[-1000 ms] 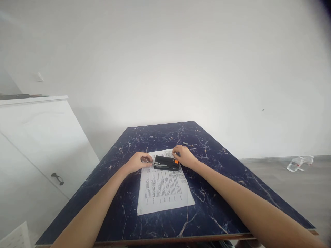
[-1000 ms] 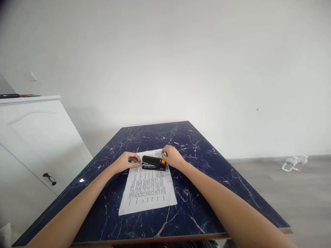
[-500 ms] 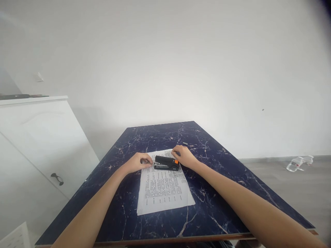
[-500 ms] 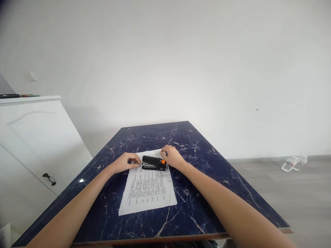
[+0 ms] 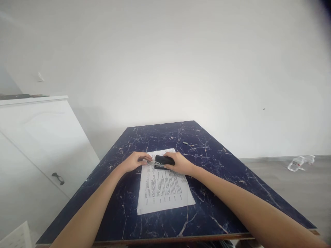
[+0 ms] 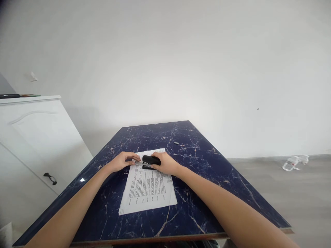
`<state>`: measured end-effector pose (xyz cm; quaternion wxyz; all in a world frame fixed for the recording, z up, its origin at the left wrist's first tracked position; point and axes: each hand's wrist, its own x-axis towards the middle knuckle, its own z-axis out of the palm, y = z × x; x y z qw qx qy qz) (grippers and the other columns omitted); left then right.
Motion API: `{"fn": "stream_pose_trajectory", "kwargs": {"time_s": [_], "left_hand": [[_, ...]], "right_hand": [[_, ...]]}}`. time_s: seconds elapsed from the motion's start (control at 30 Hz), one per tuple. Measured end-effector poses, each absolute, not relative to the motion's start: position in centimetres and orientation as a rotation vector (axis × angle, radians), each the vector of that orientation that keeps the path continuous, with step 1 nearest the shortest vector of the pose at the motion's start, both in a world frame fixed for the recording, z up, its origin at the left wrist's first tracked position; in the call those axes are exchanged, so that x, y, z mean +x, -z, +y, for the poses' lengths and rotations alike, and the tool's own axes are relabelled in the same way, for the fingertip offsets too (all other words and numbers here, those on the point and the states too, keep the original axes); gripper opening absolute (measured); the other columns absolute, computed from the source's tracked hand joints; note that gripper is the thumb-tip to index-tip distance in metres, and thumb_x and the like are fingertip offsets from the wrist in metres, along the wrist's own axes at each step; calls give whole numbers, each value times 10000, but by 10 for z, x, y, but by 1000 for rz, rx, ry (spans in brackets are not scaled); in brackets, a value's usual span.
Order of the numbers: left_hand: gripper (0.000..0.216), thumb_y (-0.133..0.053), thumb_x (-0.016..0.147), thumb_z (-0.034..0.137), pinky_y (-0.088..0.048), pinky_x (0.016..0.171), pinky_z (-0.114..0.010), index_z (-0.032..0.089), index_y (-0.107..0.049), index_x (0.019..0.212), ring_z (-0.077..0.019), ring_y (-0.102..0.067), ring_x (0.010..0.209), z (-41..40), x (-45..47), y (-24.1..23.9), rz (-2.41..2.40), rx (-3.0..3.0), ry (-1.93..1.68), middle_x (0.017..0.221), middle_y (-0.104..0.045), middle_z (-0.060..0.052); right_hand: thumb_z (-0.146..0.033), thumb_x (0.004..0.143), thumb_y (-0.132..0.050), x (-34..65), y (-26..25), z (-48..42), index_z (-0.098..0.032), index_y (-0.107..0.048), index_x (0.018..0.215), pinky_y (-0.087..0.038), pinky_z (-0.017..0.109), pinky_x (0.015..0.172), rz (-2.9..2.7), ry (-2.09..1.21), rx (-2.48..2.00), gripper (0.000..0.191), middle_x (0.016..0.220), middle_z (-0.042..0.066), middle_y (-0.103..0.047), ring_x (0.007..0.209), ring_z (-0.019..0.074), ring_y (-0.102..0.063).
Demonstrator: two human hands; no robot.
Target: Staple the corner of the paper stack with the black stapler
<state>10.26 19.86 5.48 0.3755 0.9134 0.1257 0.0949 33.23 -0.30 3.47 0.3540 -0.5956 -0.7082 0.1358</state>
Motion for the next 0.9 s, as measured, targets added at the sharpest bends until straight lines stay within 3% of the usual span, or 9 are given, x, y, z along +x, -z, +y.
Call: {"fn": "stream_pose_trajectory", "kwargs": {"time_s": [0.2, 0.33, 0.47, 0.7, 0.9], "left_hand": [[394, -749, 840, 394, -495, 974, -433, 284, -724, 1218, -282, -633, 1124, 196, 108, -51, 332, 2415, -287, 1265, -696, -86], [449, -780, 830, 343, -481, 950, -379, 262, -680, 1260, -241, -633, 1046, 189, 113, -51, 206, 2371, -370, 1172, -697, -82], [382, -781, 829, 310, -476, 898, -346, 240, -663, 1186, -216, -623, 982, 177, 118, -54, 145, 2345, -495, 1104, -686, -64], [231, -600, 953, 327, -469, 902, -354, 229, -657, 1154, -210, -616, 954, 159, 123, -53, 16, 2425, -335, 1105, -684, -70], [204, -613, 951, 345, -476, 868, -322, 199, -659, 1086, -203, -609, 885, 167, 122, -52, 125, 2413, -658, 947, -672, -43]], "right_hand": [[-361, 918, -698, 331, -36, -6, -221, -685, 1179, -528, 331, 732, -1820, -374, -1476, 297, 1054, 70, -737, 867, 218, -682], [-372, 928, -694, 326, -42, -10, -214, -682, 1192, -528, 327, 731, -1786, -420, -1351, 308, 1030, 67, -737, 845, 209, -682], [-365, 937, -686, 317, -46, -12, -222, -662, 1223, -543, 338, 779, -1742, -438, -1265, 320, 1065, 66, -734, 899, 212, -691], [-393, 913, -723, 308, -40, -12, -241, -706, 1159, -542, 348, 788, -1829, -473, -1306, 290, 1037, 60, -743, 891, 220, -690], [-480, 955, -644, 305, -44, -12, -212, -645, 1201, -531, 313, 700, -1582, -448, -1319, 363, 1037, 71, -713, 839, 197, -670]]}}
